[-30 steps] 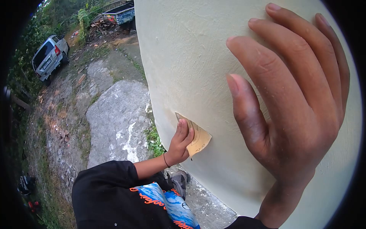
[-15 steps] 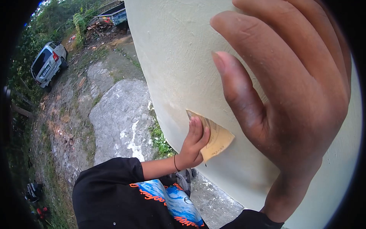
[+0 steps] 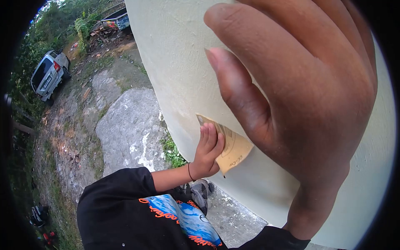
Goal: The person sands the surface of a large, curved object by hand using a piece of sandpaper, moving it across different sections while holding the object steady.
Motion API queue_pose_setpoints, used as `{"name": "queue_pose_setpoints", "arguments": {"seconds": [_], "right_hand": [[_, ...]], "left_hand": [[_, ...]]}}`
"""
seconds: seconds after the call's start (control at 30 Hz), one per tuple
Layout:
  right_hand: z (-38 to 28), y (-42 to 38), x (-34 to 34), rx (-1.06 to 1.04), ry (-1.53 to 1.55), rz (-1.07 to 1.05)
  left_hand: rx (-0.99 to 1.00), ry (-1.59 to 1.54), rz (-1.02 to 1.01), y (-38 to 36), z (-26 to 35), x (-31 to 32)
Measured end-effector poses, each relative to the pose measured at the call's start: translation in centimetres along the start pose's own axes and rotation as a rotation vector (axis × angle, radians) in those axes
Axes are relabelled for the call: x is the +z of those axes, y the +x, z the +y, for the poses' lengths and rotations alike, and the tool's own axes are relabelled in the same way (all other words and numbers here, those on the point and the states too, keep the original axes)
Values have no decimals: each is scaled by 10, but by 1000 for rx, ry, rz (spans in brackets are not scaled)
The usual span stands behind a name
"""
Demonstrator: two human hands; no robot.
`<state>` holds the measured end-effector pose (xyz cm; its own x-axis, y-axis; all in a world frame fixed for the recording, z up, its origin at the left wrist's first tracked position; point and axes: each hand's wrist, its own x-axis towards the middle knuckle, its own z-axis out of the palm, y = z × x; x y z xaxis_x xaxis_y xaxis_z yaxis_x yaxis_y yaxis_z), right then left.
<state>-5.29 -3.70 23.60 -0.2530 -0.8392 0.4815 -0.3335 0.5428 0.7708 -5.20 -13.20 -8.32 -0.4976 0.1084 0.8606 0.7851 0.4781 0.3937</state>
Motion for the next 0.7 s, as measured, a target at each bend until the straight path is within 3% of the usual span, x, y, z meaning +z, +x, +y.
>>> {"name": "queue_pose_setpoints", "arguments": {"seconds": [0.03,0.13,0.3,0.43,0.57,0.7], "right_hand": [[-1,-1,0,5,3,0],[-2,0,1,4,8,2],[-2,2,1,-5,21,16],[-1,0,1,-1,30,23],[-3,0,2,-4,35,33],[-3,-3,2,-2,48,38]], "left_hand": [[28,-20,-105,-7,11,-2],[98,11,-144,4,-5,-15],[34,17,303,160,-32,-80],[12,92,277,146,-3,-57],[195,101,-153,26,20,-7],[57,116,68,86,-16,-43]]}}
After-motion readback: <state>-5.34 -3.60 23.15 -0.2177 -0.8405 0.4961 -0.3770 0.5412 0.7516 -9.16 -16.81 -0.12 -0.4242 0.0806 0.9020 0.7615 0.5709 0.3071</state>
